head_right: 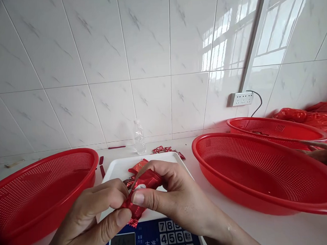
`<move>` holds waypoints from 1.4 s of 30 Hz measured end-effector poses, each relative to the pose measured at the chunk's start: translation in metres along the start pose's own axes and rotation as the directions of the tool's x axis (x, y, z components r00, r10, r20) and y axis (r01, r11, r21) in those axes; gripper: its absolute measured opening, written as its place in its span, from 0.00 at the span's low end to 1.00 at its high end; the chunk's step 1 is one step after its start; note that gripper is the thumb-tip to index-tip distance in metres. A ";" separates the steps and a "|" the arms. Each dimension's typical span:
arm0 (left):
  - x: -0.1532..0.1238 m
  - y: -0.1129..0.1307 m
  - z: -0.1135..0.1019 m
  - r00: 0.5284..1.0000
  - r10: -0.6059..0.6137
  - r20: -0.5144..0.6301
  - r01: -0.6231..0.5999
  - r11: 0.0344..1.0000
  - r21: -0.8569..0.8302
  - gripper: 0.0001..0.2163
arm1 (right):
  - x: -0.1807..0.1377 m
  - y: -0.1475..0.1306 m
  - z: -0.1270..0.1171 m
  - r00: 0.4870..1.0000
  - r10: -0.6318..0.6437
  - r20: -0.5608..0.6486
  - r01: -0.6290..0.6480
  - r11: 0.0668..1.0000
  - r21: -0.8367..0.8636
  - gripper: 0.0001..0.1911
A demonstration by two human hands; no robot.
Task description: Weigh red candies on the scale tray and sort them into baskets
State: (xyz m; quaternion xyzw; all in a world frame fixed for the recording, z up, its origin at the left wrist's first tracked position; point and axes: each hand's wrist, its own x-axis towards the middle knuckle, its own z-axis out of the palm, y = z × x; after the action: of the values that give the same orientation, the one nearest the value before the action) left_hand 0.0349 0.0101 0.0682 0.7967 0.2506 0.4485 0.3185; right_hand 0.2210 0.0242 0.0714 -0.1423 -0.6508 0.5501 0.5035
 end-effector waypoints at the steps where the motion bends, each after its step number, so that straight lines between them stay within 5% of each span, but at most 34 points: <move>1: 0.000 0.000 -0.001 1.000 0.029 0.008 -0.030 0.998 0.047 0.12 | -0.001 0.000 0.000 1.000 -0.029 0.003 0.029 1.000 0.007 0.05; 8: 0.002 -0.015 0.002 0.887 0.458 -0.049 -0.420 0.848 0.321 0.09 | -0.003 0.002 0.001 0.984 -0.178 -0.031 0.177 0.984 -0.031 0.02; 15: 0.003 -0.010 0.003 0.894 0.434 -0.114 -0.362 0.847 0.389 0.01 | -0.002 0.003 -0.001 0.979 -0.201 -0.028 0.198 0.977 -0.077 0.03; 21: -0.004 -0.006 0.006 0.876 0.434 -0.211 -0.290 0.823 0.488 0.14 | -0.003 0.004 -0.001 0.968 -0.247 -0.042 0.240 0.963 -0.121 0.04; 42: -0.007 -0.008 0.008 0.914 0.307 -0.264 -0.299 0.952 0.071 0.14 | -0.007 0.002 -0.001 0.974 -0.224 0.019 0.223 0.953 -0.207 0.03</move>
State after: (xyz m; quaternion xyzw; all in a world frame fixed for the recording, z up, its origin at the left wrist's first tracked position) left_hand 0.0375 0.0088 0.0551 0.7611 0.1720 0.5938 0.1961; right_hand 0.2244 0.0207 0.0666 -0.1208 -0.7154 0.4184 0.5464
